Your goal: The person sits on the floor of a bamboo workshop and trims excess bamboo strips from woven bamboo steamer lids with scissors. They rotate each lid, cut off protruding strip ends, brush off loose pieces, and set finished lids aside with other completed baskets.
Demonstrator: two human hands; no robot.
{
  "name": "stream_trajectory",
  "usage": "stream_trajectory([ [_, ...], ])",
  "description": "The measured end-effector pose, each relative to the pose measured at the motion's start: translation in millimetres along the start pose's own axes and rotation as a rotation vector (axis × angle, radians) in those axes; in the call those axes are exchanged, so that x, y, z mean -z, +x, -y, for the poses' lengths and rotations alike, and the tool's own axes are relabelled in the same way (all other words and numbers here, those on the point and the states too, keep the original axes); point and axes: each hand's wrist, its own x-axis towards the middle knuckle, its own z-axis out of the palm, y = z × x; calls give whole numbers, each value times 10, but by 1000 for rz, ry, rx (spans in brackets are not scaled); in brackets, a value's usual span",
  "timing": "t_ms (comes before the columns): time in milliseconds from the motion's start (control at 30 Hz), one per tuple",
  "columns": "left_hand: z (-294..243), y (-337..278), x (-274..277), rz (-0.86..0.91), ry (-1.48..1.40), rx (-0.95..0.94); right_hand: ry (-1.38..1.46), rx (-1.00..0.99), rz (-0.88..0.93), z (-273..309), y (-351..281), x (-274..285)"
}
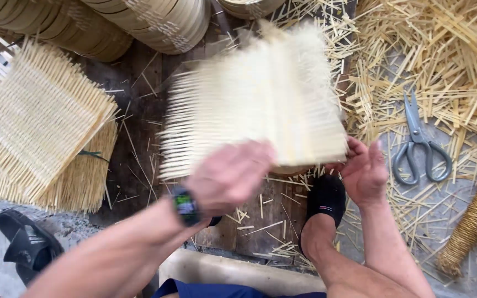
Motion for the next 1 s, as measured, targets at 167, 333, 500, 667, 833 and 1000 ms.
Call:
stream_trajectory([
  [167,-381,59,-1192,-12,-168,-149,-183,-79,21,-136,290,127],
  [333,321,179,-1087,-237,-456,751,-334,-68,-66,-252,345,110],
  [500,1048,-37,-1627,-122,-1130,1316,-358,-9,-70,-204,418,32],
  [667,955,52,-1463,43,-1253,1346,-479,33,-47,-260,394,212],
  [833,939,-7,-1681,-30,-1279,1256,-972,243,-380,294,7,907],
  [1000,862,-54,-1451,-110,-739,1168,-2224,-144,-474,1056,-806,2178],
])
